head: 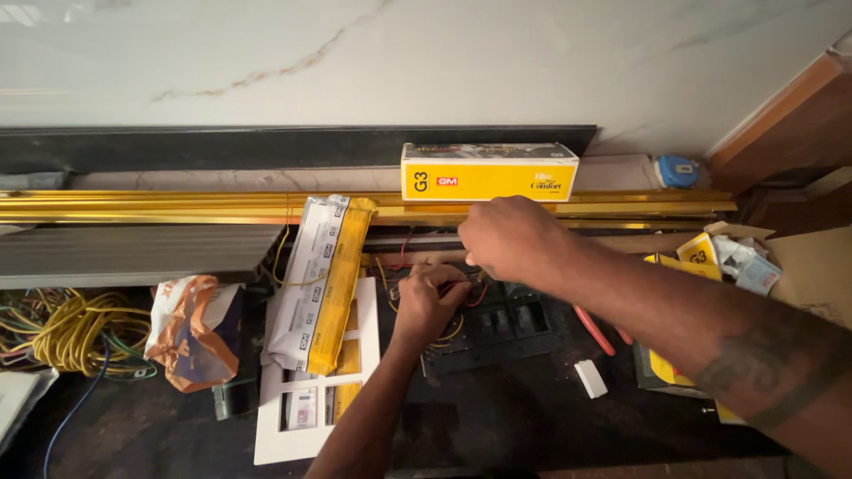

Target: The person performs electrical wiring by stripping wire insulation with pliers, twisting wires together, and securing connections to an electrical component using a screwdriver.

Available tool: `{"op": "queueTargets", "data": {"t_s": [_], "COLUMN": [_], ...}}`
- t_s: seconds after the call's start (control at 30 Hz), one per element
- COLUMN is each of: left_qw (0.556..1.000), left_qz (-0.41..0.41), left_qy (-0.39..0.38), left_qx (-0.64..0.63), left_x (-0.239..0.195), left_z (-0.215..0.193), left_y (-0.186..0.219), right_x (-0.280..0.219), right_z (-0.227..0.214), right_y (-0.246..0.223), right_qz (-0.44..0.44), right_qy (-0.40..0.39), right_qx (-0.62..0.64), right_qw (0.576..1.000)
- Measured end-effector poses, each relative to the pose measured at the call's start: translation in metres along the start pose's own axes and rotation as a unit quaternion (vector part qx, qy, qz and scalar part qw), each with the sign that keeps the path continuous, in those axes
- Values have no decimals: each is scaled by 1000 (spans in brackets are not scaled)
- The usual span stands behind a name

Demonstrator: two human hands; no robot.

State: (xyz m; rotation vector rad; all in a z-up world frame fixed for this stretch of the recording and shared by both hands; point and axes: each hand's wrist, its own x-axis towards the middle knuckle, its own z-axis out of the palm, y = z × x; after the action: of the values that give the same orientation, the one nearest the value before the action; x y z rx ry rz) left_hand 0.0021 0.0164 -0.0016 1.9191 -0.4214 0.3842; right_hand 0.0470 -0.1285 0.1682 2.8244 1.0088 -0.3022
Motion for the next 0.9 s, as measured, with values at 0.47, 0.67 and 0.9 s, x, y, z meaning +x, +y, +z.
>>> {"op": "queueTargets", "data": {"t_s": [0.47,0.67,0.9], "left_qw": [998,1000,999], "left_qz": [-58,-11,-54], "left_qy": [-6,0,-9], "left_qx": [-17,-6,-1], "left_x": [1,1,1], "left_z": [-3,-3,-1], "left_y": [10,8,8], "right_x": [-6,-6,-7], "right_z": [-2,-5,4], "right_y": [-1,-4,4], "right_qz": [-85,-31,-33], "right_qy": [36,-46,51], "right_qx": [-78,-48,-22], "right_qw": [993,997,998]}}
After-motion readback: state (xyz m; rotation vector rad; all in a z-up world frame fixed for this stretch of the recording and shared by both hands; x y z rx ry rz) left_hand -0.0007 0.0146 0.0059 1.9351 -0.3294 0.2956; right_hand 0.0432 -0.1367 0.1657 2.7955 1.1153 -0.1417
